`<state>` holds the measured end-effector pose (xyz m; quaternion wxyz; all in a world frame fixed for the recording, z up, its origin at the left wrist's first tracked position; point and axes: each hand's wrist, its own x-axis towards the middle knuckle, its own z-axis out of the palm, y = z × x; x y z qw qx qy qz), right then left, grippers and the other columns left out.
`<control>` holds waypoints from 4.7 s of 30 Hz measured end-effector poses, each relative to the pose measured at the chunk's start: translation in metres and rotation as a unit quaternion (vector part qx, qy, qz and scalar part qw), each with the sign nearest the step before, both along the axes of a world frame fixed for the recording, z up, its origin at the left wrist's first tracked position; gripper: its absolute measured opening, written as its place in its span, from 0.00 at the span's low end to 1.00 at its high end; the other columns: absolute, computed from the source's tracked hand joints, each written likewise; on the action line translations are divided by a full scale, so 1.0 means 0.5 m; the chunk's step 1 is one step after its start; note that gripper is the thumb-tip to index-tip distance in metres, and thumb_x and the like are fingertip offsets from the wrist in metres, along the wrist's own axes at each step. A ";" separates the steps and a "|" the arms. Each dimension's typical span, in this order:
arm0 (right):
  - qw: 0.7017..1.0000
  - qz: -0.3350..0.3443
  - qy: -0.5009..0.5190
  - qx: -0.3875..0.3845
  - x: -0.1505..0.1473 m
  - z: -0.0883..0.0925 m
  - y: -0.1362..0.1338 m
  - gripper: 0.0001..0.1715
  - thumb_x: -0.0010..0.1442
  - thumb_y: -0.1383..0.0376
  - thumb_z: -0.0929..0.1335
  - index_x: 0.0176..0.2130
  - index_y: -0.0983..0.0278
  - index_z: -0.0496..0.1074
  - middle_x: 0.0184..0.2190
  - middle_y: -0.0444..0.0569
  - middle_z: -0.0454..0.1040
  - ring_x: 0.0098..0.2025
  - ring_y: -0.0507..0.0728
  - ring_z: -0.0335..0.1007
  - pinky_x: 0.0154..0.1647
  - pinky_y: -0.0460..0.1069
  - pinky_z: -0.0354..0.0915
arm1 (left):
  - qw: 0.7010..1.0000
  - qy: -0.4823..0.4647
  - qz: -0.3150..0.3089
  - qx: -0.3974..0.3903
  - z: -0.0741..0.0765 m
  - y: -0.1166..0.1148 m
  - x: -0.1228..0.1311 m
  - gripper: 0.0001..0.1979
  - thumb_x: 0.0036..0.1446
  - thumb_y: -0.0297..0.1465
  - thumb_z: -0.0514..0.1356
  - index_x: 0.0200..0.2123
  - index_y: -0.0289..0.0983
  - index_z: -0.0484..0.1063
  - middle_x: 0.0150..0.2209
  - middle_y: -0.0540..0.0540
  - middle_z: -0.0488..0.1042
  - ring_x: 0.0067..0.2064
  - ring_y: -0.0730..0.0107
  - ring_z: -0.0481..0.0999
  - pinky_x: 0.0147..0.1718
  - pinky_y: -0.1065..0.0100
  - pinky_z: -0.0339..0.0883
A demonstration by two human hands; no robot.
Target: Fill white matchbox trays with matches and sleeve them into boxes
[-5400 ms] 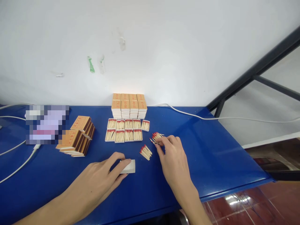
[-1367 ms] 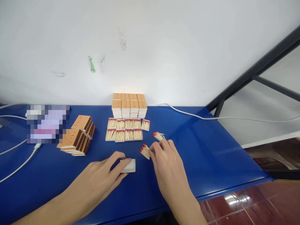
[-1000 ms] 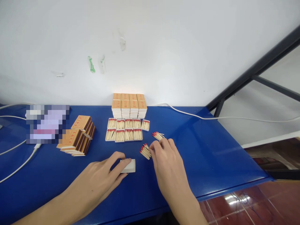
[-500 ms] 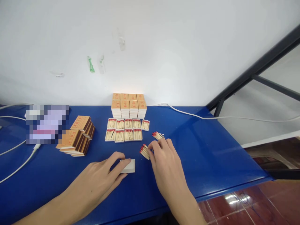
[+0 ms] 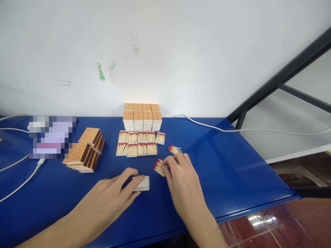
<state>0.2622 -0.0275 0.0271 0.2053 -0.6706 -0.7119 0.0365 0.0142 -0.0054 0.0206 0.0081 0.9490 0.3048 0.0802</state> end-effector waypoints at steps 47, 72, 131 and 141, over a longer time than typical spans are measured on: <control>0.999 -0.011 0.041 -0.015 0.034 0.006 0.011 0.10 0.77 0.64 0.67 0.39 0.58 0.72 0.40 0.51 0.79 0.44 0.64 0.72 0.45 0.60 0.69 | 1.000 0.005 0.000 -0.011 0.001 0.002 -0.001 0.20 0.72 0.24 0.63 0.64 0.37 0.70 0.56 0.38 0.76 0.37 0.57 0.86 0.26 0.58 0.81; 0.996 -0.026 0.071 -0.047 0.053 -0.001 0.041 0.10 0.74 0.62 0.70 0.38 0.57 0.77 0.38 0.49 0.80 0.44 0.63 0.76 0.44 0.57 0.69 | 1.000 0.006 -0.001 -0.008 0.000 0.002 0.000 0.19 0.72 0.25 0.63 0.63 0.37 0.70 0.56 0.39 0.77 0.37 0.57 0.86 0.25 0.59 0.81; 0.992 -0.101 0.044 0.068 0.073 -0.032 0.047 0.19 0.78 0.51 0.66 0.39 0.59 0.77 0.41 0.54 0.80 0.44 0.67 0.74 0.44 0.61 0.69 | 1.000 0.016 0.000 0.004 -0.006 0.000 -0.003 0.23 0.73 0.26 0.64 0.68 0.37 0.69 0.59 0.38 0.76 0.37 0.59 0.86 0.26 0.59 0.81; 0.999 0.001 0.035 0.033 0.028 -0.008 0.010 0.13 0.80 0.59 0.65 0.42 0.59 0.74 0.42 0.51 0.80 0.45 0.64 0.75 0.47 0.60 0.70 | 1.000 0.024 0.000 -0.002 -0.005 0.004 -0.001 0.22 0.71 0.24 0.65 0.66 0.38 0.70 0.58 0.39 0.75 0.37 0.59 0.85 0.26 0.59 0.81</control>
